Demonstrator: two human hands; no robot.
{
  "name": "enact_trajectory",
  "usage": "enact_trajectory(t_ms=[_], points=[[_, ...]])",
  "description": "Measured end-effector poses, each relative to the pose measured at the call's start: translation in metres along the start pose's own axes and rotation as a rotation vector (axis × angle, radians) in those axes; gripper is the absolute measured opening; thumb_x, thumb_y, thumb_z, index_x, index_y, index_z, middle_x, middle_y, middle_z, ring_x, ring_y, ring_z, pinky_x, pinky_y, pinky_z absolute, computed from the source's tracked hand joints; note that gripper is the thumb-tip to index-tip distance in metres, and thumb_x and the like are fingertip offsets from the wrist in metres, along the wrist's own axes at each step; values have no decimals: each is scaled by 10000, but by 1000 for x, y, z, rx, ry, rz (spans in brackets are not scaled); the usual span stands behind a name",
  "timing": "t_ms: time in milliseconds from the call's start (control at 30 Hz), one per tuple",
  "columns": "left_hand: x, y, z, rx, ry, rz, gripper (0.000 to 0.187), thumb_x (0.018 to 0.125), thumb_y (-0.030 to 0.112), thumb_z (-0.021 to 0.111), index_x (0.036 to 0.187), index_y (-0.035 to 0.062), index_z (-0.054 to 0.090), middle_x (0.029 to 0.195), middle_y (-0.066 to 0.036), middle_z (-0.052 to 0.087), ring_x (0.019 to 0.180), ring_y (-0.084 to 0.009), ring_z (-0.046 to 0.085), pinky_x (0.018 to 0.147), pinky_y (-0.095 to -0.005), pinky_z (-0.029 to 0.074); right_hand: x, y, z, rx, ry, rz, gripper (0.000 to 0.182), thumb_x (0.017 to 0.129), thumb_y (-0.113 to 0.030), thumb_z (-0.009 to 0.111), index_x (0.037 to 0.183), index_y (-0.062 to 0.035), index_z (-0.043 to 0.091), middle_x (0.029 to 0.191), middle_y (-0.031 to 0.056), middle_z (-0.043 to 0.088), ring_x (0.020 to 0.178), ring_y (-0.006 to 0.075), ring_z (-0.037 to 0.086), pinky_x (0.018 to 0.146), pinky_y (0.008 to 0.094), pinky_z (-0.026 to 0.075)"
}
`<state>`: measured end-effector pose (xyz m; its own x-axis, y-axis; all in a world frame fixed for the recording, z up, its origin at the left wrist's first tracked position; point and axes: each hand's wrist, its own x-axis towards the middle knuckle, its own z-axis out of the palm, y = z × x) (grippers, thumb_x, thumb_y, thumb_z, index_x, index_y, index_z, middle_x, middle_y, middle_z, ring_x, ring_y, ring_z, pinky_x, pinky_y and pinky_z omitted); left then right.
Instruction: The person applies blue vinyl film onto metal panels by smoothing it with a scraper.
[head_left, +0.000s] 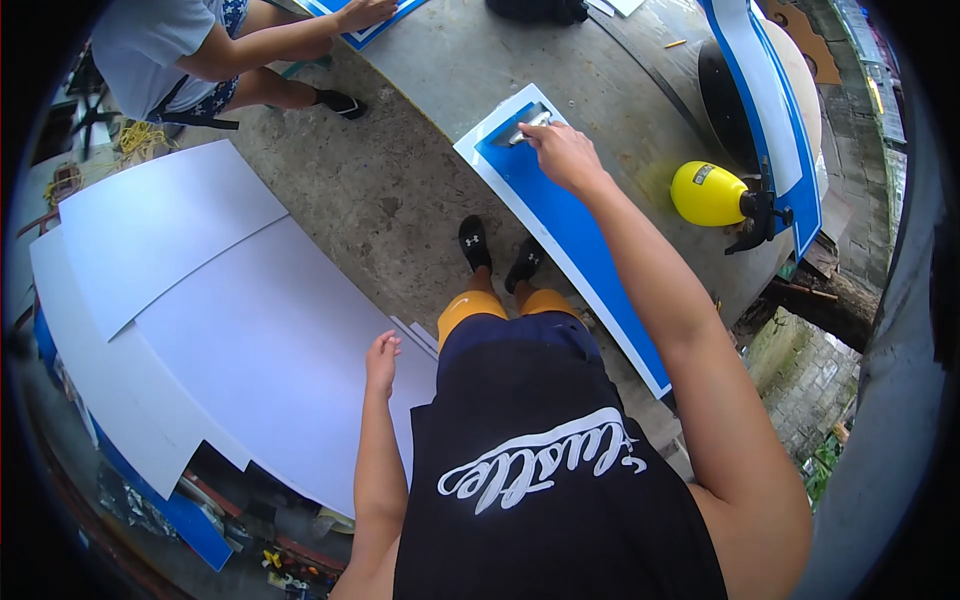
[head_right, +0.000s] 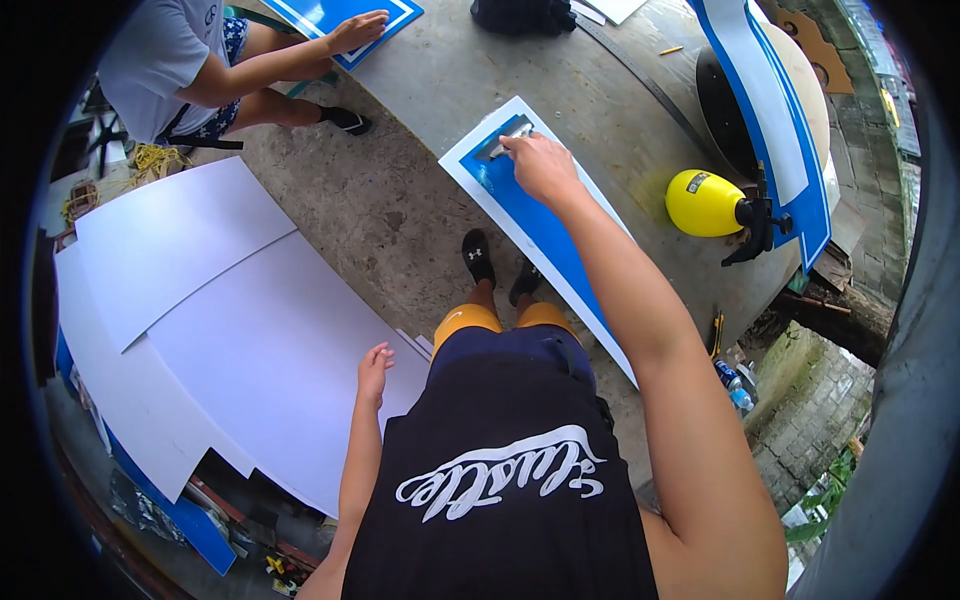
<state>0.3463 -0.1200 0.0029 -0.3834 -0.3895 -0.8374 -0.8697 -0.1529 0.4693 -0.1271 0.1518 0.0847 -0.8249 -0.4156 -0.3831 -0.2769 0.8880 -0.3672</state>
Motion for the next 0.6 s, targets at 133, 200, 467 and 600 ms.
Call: enact_trajectory(t_ms=[133, 200, 467, 600], points=[[-2, -9, -1, 20, -6, -63, 383, 1063, 235, 538, 1361, 7, 612, 1206, -134, 708, 1060, -203, 666, 947, -336, 525, -48, 21, -8, -47, -47, 71, 362, 1014, -208, 542, 1337, -248, 701, 1161, 174, 689, 1066, 376, 687, 918, 477, 546], [1, -15, 6, 18, -17, -81, 379, 1057, 231, 542, 1356, 11, 617, 1191, -124, 711, 1038, -196, 662, 936, -328, 520, -55, 36, -1, -61, -70, 86, 365, 1015, -205, 539, 1338, -254, 701, 1162, 175, 687, 1067, 378, 687, 924, 476, 544], [14, 3, 11, 31, -51, 0, 390, 1063, 248, 539, 1369, 16, 609, 1209, -124, 706, 1068, -202, 659, 964, -341, 515, -18, 31, 11, -76, -70, 39, 363, 1003, -180, 551, 1318, -250, 716, 1187, 166, 694, 1077, 372, 691, 929, 477, 544], [10, 13, 6, 2, -37, 20, 392, 1063, 250, 540, 1371, 17, 608, 1213, -125, 707, 1075, -206, 654, 975, -346, 506, 7, 15, 9, -99, -76, 1, 360, 1000, -180, 559, 1318, -247, 715, 1193, 149, 711, 1096, 361, 691, 928, 476, 553]])
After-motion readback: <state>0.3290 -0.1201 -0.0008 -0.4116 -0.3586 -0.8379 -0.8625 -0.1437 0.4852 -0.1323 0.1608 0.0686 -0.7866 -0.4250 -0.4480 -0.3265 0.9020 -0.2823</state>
